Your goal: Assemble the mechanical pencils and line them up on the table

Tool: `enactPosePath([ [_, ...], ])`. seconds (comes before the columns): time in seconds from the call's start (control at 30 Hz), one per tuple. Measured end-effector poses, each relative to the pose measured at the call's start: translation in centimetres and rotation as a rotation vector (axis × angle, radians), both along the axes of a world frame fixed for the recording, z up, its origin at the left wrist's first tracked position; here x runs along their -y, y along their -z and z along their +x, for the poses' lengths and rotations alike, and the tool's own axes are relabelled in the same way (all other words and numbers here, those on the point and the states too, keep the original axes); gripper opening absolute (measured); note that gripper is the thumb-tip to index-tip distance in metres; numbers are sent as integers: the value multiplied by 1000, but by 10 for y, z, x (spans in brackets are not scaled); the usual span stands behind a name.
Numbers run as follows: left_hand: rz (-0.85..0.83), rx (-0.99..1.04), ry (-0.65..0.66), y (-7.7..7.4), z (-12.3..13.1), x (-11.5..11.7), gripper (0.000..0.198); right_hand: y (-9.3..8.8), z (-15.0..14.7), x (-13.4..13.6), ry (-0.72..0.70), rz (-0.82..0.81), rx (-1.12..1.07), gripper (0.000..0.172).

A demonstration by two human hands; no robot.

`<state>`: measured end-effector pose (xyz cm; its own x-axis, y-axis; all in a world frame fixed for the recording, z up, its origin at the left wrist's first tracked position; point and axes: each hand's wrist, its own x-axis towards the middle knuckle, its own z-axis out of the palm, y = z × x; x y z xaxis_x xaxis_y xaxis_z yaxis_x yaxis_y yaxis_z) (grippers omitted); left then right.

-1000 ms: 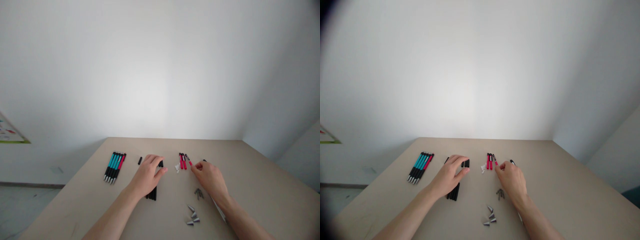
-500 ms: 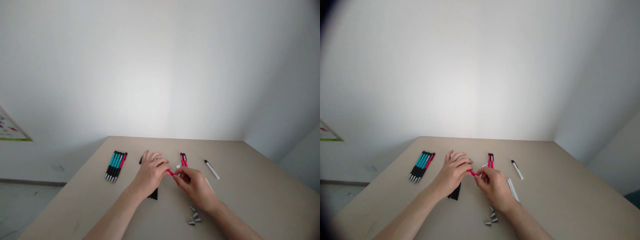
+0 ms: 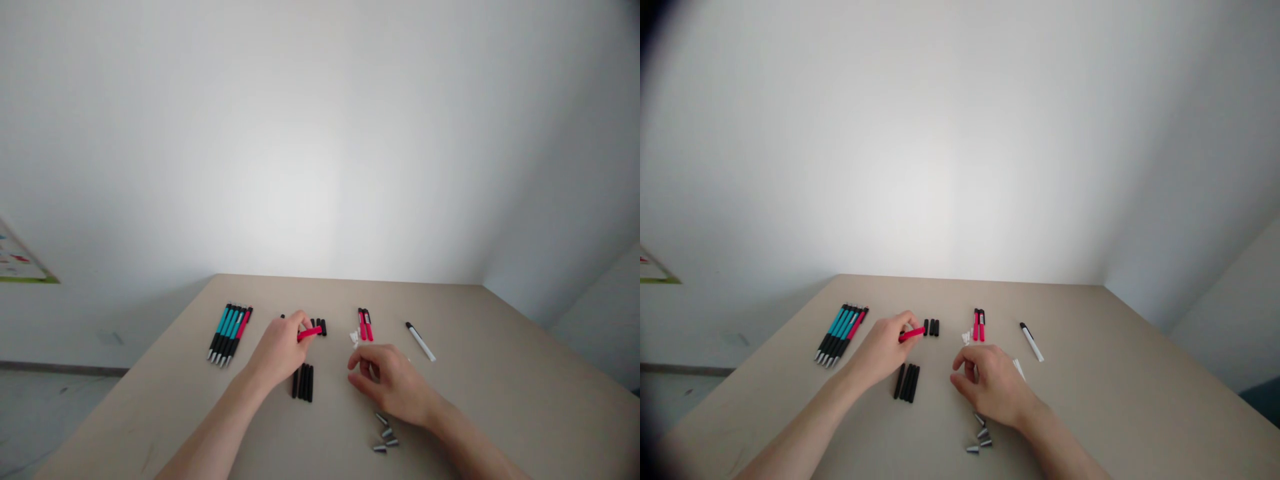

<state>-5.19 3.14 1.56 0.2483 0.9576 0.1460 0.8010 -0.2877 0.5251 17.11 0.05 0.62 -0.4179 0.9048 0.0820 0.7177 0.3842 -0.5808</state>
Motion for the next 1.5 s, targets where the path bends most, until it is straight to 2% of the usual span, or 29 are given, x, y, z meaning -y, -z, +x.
enactPosePath([
  [0.23, -233, -151, 145, 4, -9, 4, 25, 0, 4, -2, 23, -16, 5, 14],
  [0.53, -250, -156, 141, 9, -5, 4, 23, 6, 3, -4, 40, -5, -20, 14],
  [0.6, -224, -144, 147, 10, -5, 4, 22, 8, 5, -7, 128, 16, -9, 17],
  [0.77, -185, -133, 165, 11, -3, 6, 17, 10, 19, -19, 472, 91, 95, 21],
  [0.87, -173, -152, 166, 10, -1, 8, 13, 8, 31, -25, 567, 70, 161, 19],
  [1.17, -139, -182, 167, 10, 2, 9, 21, 8, 62, -25, 492, -124, 354, 16],
  [1.5, -77, -116, 158, 4, 6, 9, 20, 13, 59, -23, 497, -128, 366, 11],
])
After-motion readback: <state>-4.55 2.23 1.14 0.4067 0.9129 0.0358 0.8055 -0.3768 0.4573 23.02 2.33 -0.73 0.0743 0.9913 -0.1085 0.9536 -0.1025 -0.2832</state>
